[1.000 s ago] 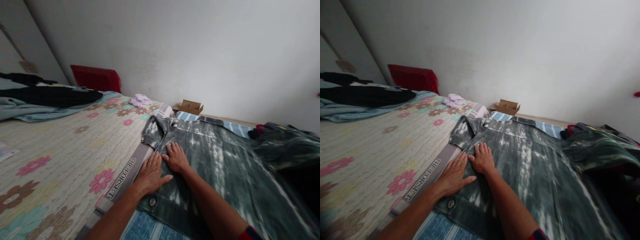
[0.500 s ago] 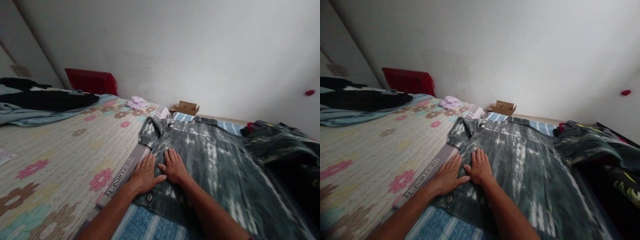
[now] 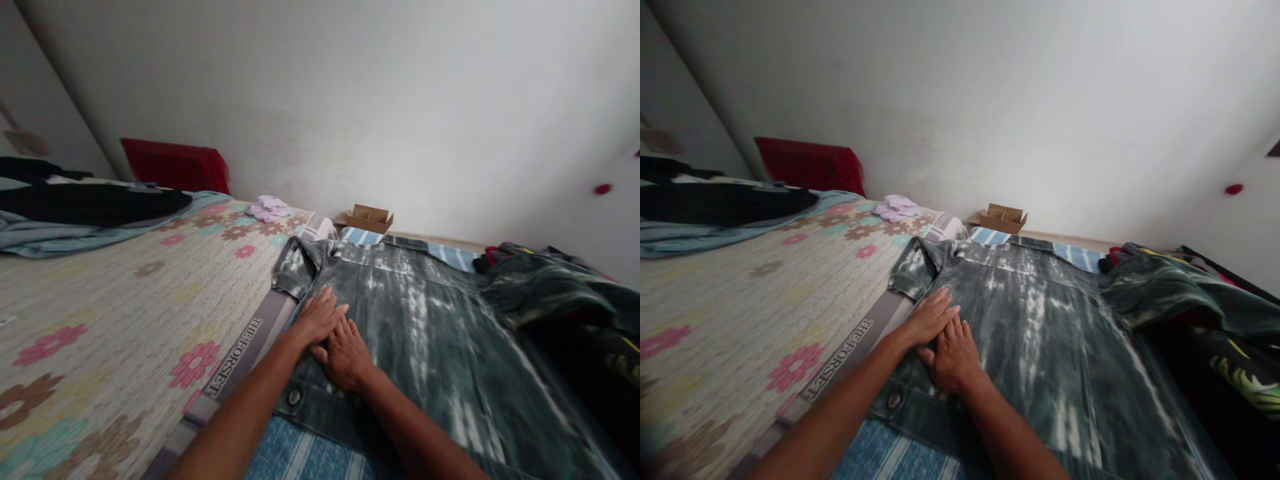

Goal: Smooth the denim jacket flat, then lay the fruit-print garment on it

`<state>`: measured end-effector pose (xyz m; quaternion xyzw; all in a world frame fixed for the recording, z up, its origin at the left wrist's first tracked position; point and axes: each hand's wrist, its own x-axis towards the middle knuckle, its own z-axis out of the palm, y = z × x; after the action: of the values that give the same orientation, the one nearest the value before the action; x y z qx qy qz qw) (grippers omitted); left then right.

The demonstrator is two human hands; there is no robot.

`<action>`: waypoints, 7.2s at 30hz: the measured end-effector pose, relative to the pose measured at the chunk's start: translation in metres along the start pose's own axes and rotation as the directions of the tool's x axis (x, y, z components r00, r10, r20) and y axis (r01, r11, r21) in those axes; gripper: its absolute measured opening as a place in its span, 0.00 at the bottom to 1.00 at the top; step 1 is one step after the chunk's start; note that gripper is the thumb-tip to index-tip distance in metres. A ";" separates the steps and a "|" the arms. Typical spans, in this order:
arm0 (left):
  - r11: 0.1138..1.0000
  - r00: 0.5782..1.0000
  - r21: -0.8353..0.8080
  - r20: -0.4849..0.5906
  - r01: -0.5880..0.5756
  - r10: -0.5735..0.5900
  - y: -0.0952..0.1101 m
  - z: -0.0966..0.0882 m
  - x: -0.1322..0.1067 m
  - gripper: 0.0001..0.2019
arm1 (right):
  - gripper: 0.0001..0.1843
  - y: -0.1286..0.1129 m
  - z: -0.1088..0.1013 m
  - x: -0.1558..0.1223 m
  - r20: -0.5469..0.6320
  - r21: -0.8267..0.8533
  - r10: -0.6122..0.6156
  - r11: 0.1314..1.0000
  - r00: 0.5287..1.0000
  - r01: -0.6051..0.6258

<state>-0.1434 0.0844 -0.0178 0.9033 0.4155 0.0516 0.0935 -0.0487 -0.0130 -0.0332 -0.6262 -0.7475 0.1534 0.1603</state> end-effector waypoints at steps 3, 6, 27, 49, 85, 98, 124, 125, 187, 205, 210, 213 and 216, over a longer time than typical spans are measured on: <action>0.996 0.995 0.026 0.053 0.085 -0.086 0.000 0.014 0.026 0.30 | 0.40 -0.002 -0.003 -0.008 0.009 0.028 -0.050 0.998 0.999 0.050; 0.991 0.992 0.078 0.066 0.106 -0.111 -0.010 0.022 0.038 0.32 | 0.45 -0.005 -0.006 -0.017 0.044 0.045 -0.088 0.995 0.995 0.086; 0.991 0.998 0.131 0.054 0.017 -0.024 0.020 0.022 0.068 0.34 | 0.44 -0.018 -0.017 -0.045 0.035 0.218 -0.181 0.961 0.983 0.169; 0.983 0.993 0.139 -0.037 0.117 -0.113 0.010 0.030 0.145 0.33 | 0.42 -0.009 0.017 -0.035 -0.091 0.061 -0.214 0.974 0.973 0.220; 0.964 0.980 0.182 0.024 0.191 -0.199 -0.003 0.013 0.039 0.37 | 0.43 -0.018 -0.013 -0.045 0.081 0.244 -0.160 0.960 0.984 0.136; 0.978 0.979 0.138 0.112 0.154 -0.170 -0.021 0.008 -0.015 0.33 | 0.42 -0.018 -0.005 -0.051 0.034 0.208 -0.217 0.956 0.976 0.205; 0.956 0.987 0.258 0.035 0.141 -0.155 0.014 0.015 -0.039 0.38 | 0.36 -0.002 -0.027 -0.111 -0.044 0.055 -0.226 0.972 0.973 0.228; 0.956 0.987 0.257 0.038 0.142 -0.157 0.014 0.015 -0.038 0.38 | 0.37 0.001 -0.028 -0.113 -0.042 0.047 -0.217 0.975 0.975 0.219; 0.920 0.973 0.323 -0.015 0.221 -0.229 0.064 0.023 -0.046 0.37 | 0.39 0.012 -0.010 -0.122 -0.069 -0.065 -0.260 0.965 0.963 0.256; 0.921 0.971 0.317 0.006 0.227 -0.241 0.068 0.020 -0.048 0.36 | 0.40 0.009 -0.014 -0.123 -0.022 0.031 -0.236 0.971 0.972 0.237; 0.919 0.970 0.319 -0.001 0.230 -0.243 0.067 0.022 -0.047 0.35 | 0.41 0.008 -0.014 -0.123 -0.014 0.035 -0.227 0.973 0.974 0.227; 0.919 0.970 0.320 0.000 0.230 -0.243 0.068 0.021 -0.047 0.35 | 0.41 0.008 -0.014 -0.123 -0.022 0.033 -0.223 0.974 0.975 0.224; 0.918 0.969 0.321 -0.002 0.233 -0.245 0.068 0.021 -0.048 0.35 | 0.40 0.008 -0.014 -0.123 -0.029 0.031 -0.234 0.971 0.972 0.235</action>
<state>-0.1205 0.0023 -0.0245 0.8498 0.5237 -0.0454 -0.0399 -0.0148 -0.1325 -0.0296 -0.5324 -0.8115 0.1382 0.1972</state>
